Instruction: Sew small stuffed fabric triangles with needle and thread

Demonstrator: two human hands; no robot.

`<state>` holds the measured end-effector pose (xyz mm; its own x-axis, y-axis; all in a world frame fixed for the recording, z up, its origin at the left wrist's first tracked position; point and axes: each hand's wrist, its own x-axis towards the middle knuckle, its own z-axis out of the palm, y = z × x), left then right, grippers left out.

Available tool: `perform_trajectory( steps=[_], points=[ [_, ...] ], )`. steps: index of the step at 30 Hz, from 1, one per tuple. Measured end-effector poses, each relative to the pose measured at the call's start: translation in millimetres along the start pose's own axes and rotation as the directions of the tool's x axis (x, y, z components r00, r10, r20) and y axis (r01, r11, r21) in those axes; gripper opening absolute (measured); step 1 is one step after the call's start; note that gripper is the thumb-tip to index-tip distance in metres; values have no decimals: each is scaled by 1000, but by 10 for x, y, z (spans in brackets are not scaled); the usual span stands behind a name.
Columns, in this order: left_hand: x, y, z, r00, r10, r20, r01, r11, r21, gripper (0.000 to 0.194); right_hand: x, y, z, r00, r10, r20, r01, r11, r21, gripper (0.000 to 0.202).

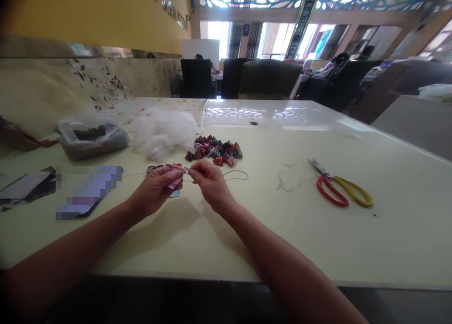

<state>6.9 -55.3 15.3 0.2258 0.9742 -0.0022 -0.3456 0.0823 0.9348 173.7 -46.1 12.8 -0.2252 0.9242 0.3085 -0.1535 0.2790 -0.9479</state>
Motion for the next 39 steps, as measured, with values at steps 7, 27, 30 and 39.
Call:
perform_trajectory(
  steps=[7, 27, 30, 39],
  points=[
    [36, -16, -37, 1000, -6, -24, 5, 999, -32, 20, -12, 18, 20, 996, 83, 13, -84, 994, 75, 18],
    [91, 8, -111, 999, 9, -34, -9, 1000, -7, 24, 207, -216, -579, 986, 102, -133, -55, 946, 319, 26],
    [93, 3, -110, 999, 8, -49, -8, 1000, 1, 25, 241, -216, -662, 983, 74, -166, -19, 949, 314, 25],
    [102, -21, -128, 1000, 16, -24, -16, 1000, 22, 26, 255, -246, -631, 985, 142, -101, -80, 883, 463, 27]
  ],
)
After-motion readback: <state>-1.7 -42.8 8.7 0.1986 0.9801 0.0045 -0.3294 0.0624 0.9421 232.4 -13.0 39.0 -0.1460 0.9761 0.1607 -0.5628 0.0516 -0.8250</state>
